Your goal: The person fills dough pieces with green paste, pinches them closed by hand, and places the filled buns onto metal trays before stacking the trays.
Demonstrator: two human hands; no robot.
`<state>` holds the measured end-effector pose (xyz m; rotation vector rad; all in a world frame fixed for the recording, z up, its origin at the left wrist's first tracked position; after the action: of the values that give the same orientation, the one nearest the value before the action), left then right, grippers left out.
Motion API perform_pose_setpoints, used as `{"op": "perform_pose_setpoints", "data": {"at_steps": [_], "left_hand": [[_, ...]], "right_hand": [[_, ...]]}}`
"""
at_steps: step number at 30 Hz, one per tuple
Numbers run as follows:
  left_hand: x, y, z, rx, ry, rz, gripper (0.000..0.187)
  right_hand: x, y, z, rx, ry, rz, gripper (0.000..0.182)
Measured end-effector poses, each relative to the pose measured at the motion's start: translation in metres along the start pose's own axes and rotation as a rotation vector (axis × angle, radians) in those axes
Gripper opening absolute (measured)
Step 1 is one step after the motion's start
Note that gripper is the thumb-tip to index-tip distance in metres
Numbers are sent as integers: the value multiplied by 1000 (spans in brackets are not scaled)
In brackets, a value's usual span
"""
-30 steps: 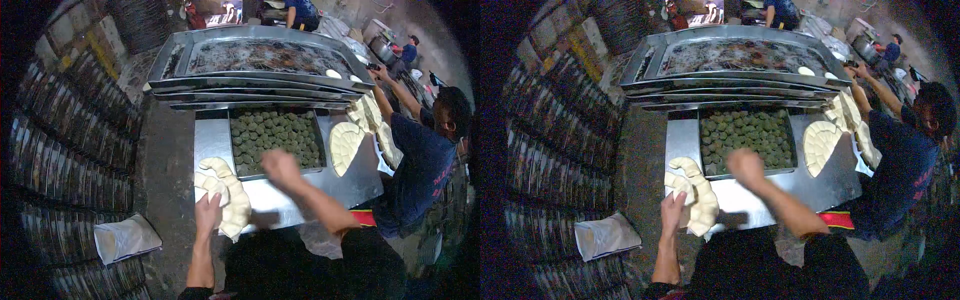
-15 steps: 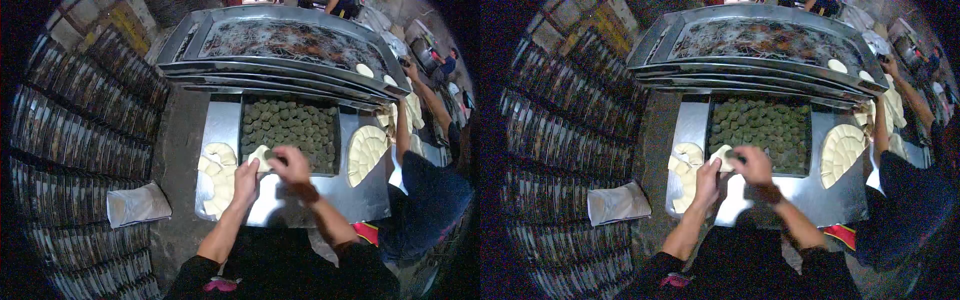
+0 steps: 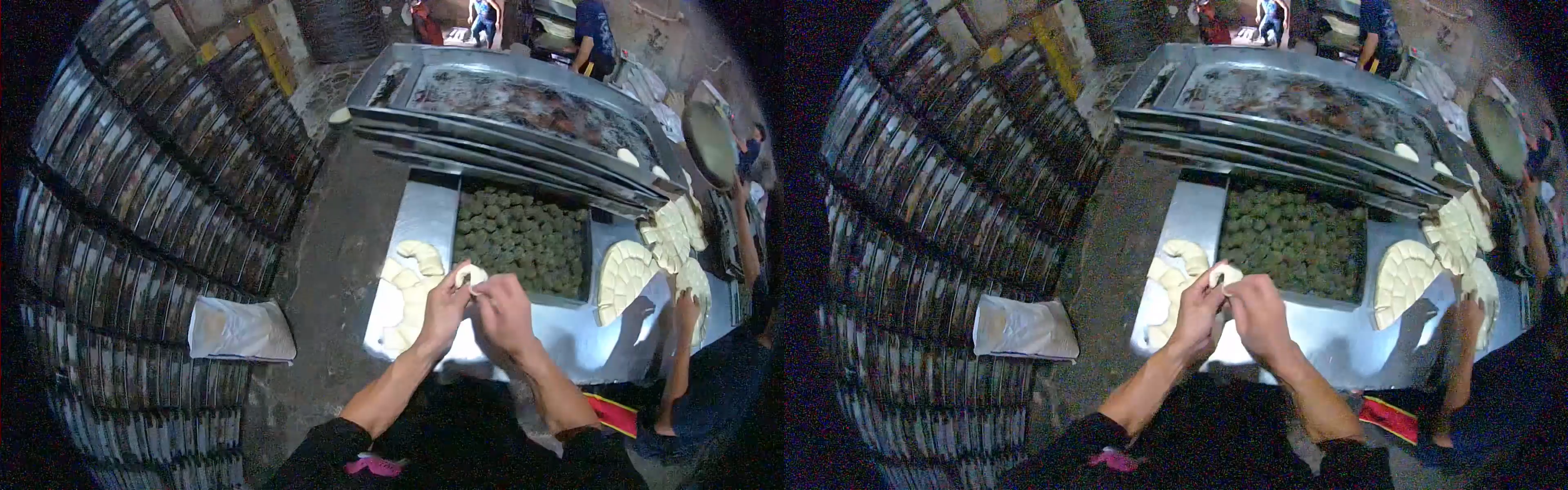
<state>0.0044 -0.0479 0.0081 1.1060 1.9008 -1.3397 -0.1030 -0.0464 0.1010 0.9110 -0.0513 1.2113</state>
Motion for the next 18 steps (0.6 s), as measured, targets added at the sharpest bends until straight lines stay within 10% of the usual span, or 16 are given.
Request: {"op": "perform_pose_setpoints", "data": {"at_steps": [6,8,10,12,18], "left_hand": [[-60,9,-80,30,-139,428,49],[-108,13,-110,-97,-951,903,35],[-133,17,-114,-125,-1071,770,20],[-131,17,-96,97,-860,324,28],[-93,26,-56,11,-242,152,41]], "right_hand": [[60,2,22,77,155,-104,26],[71,3,36,124,26,98,24],[84,-3,47,176,-79,307,21],[79,-2,57,116,-290,255,22],[104,-17,34,-17,210,-134,19]]}}
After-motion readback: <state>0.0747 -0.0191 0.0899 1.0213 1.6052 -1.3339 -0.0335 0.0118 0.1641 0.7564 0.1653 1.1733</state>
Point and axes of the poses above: each hand's wrist, its own z-axis towards the middle knuckle, its own y-axis out of the back of the hand, x = y × z, the point moved 7 cm from there along z, towards the middle knuckle, and after that the axes turned 8 degrees about y, right-handed, at the moved point
